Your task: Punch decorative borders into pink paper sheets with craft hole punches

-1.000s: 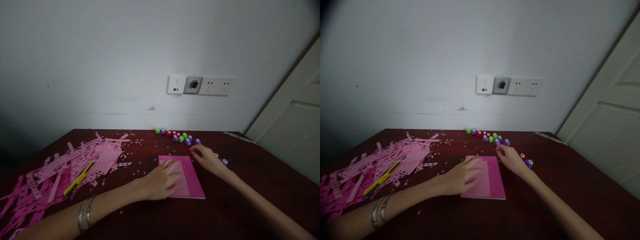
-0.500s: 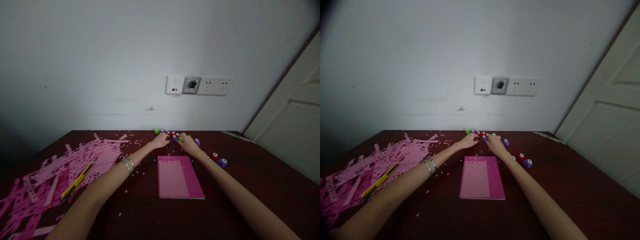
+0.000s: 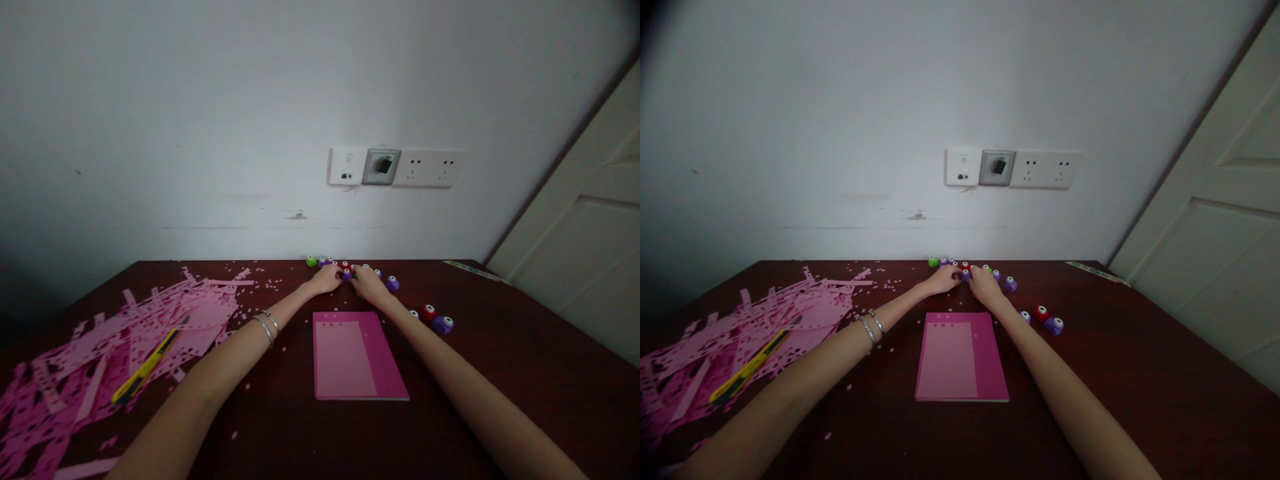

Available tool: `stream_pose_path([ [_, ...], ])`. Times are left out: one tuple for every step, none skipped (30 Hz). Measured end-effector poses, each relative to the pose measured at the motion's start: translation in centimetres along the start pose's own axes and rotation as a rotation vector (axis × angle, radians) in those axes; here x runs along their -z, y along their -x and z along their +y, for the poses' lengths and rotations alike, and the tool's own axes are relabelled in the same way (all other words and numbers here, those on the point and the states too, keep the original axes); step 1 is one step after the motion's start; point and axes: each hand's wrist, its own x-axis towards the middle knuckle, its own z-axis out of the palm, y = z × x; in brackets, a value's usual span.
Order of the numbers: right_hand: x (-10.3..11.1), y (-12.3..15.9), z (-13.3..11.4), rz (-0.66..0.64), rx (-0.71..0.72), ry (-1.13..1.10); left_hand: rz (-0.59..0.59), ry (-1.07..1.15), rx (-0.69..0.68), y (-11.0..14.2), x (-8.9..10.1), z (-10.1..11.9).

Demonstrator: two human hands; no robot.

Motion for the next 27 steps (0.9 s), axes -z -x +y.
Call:
stream_pose_path([
  [-0.1,-0.1,0.0,-0.002,-0.003,0.001,0.002,0.012,0.005,0.0,0.0,0.0],
  [-0.2,-0.1,0.1,-0.004,-0.004,0.002,0.005,0.025,0.011,-0.1,0.0,-0.1],
  [-0.2,-0.2,0.1,-0.008,-0.004,0.001,0.008,0.038,0.018,-0.1,0.0,-0.1],
  [-0.3,-0.2,0.2,-0.012,-0.002,0.001,0.011,0.052,0.025,-0.1,0.0,-0.2],
  [-0.3,-0.3,0.2,-0.015,0.002,0.000,0.014,0.067,0.033,-0.2,-0.1,-0.2],
  [-0.3,-0.3,0.2,-0.020,0.009,-0.002,0.017,0.081,0.042,-0.2,-0.1,-0.3],
  [-0.2,-0.2,0.2,-0.026,0.019,-0.005,0.018,0.095,0.050,-0.2,-0.1,-0.4],
  [-0.1,-0.2,0.2,-0.034,0.031,-0.009,0.018,0.109,0.057,-0.3,0.0,-0.5],
  [0.0,-0.1,0.3,-0.042,0.045,-0.013,0.017,0.122,0.061,-0.2,0.0,-0.5],
  [0.1,0.0,0.3,-0.052,0.060,-0.019,0.014,0.136,0.061,-0.2,0.1,-0.6],
  [0.3,0.1,0.3,-0.063,0.074,-0.025,0.009,0.149,0.057,-0.1,0.1,-0.6],
  [0.4,0.2,0.3,-0.074,0.086,-0.031,0.002,0.161,0.050,0.0,0.2,-0.7],
  [0.5,0.3,0.4,-0.085,0.098,-0.036,-0.005,0.173,0.042,0.1,0.4,-0.6],
  [0.7,0.4,0.4,-0.095,0.110,-0.042,-0.012,0.185,0.032,0.3,0.6,-0.6],
  [0.8,0.4,0.4,-0.106,0.122,-0.048,-0.017,0.194,0.020,0.5,0.7,-0.5],
  [0.9,0.5,0.5,-0.117,0.134,-0.053,-0.022,0.199,0.004,0.7,1.0,-0.4],
  [1.0,0.6,0.5,-0.128,0.146,-0.057,-0.026,0.203,-0.013,1.0,1.2,-0.3],
  [1.1,0.6,0.5,-0.136,0.160,-0.063,-0.028,0.210,-0.027,1.2,1.5,-0.1],
  [1.3,0.7,0.5,-0.134,0.179,-0.074,-0.028,0.222,-0.040,1.5,1.8,0.2],
  [1.5,0.8,0.5,-0.116,0.200,-0.091,-0.025,0.245,-0.050,1.8,2.1,0.4],
  [1.7,1.0,0.4,-0.084,0.214,-0.116,-0.017,0.277,-0.055,2.1,2.5,0.7],
  [2.0,1.3,0.3,-0.050,0.221,-0.152,0.000,0.314,-0.055,2.4,2.9,1.1],
  [2.4,1.6,0.1,-0.020,0.218,-0.201,0.023,0.349,-0.053,2.8,3.3,1.4],
  [2.7,2.0,0.0,0.005,0.207,-0.260,0.051,0.376,-0.049,3.2,3.8,1.8],
  [3.1,2.5,-0.2,0.020,0.190,-0.326,0.083,0.394,-0.042,3.6,4.3,2.3],
  [3.4,3.1,-0.5,0.031,0.176,-0.398,0.113,0.403,-0.033,4.1,4.8,2.7],
  [3.8,3.7,-0.8,0.044,0.169,-0.472,0.139,0.407,-0.026,4.6,5.2,3.2],
])
